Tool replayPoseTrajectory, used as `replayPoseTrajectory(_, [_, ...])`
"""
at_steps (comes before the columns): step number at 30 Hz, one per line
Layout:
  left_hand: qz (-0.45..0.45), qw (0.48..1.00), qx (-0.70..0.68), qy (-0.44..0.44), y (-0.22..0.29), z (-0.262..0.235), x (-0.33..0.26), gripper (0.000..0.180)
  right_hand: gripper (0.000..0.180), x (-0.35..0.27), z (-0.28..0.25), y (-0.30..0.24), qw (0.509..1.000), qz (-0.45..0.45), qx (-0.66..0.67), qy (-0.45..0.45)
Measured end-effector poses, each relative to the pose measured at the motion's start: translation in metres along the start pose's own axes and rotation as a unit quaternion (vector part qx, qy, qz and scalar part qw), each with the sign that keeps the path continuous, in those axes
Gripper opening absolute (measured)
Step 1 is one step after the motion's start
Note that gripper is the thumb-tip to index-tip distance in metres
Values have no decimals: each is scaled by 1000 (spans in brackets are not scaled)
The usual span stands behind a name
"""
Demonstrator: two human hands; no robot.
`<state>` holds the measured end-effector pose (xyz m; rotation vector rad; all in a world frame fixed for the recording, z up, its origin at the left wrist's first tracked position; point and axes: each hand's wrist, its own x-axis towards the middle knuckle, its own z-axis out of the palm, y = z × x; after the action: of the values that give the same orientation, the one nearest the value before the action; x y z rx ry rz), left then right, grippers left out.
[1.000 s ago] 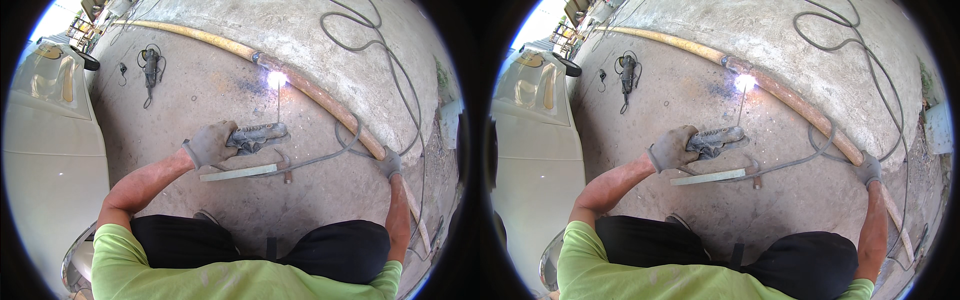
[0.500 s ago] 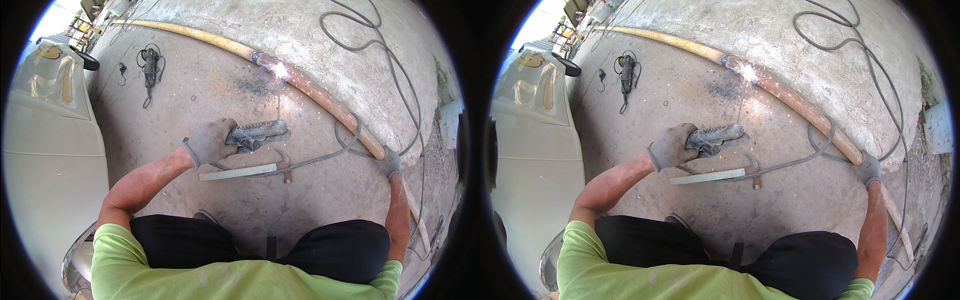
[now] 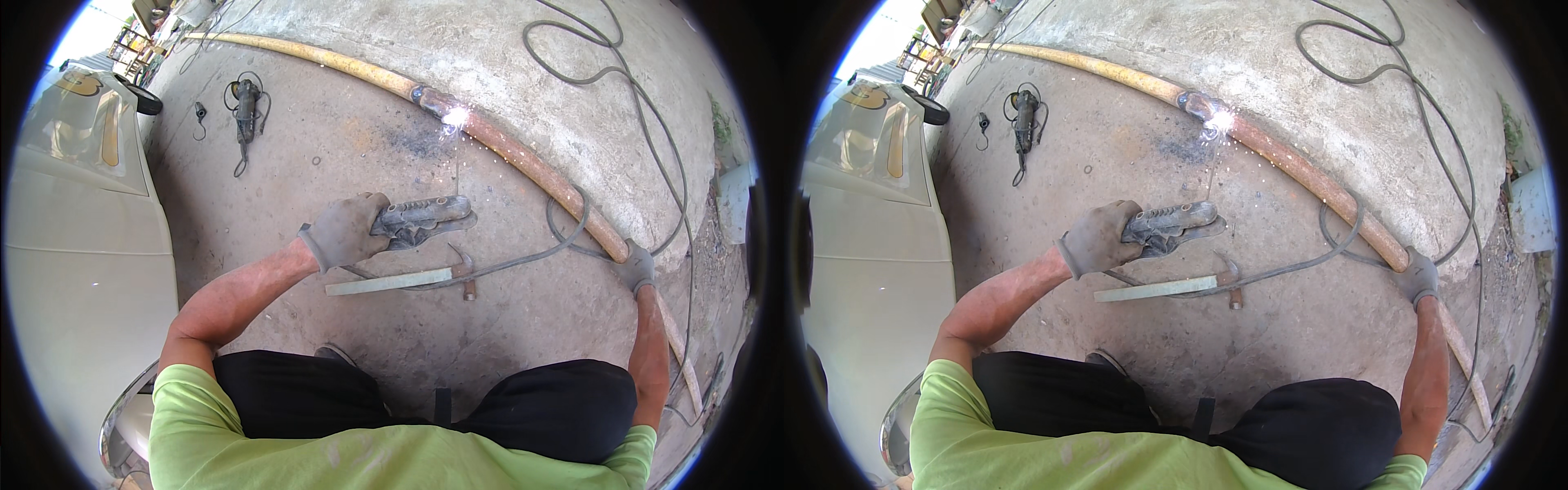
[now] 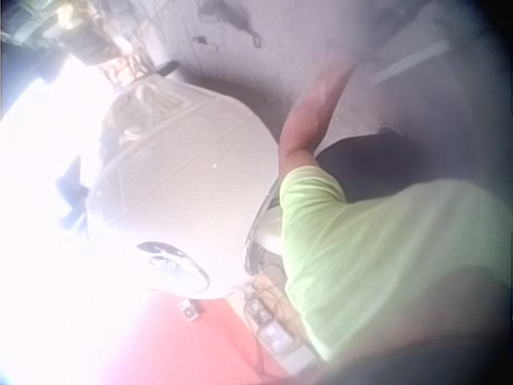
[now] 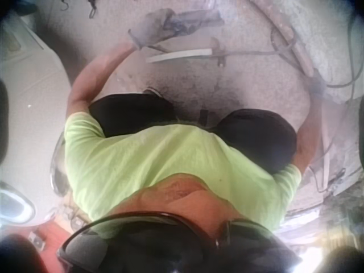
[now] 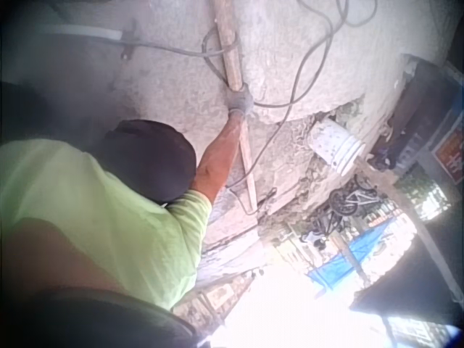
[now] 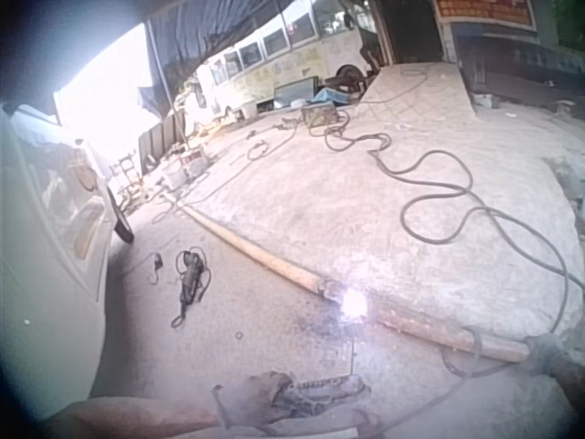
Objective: The person welds a long metal rod on the floor using a handheld welding torch, creating bright sparks. They reposition the rod and continue welding different sections, then use a hammer to tap the welded area.
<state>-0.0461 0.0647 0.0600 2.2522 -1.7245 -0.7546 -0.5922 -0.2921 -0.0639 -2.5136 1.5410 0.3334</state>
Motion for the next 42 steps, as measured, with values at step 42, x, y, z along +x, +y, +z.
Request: replayPoseTrajectory(42, [-12, 998, 40, -38, 8, -2, 5, 45, 49, 1, 3, 4, 1000, -1, 9, 3])
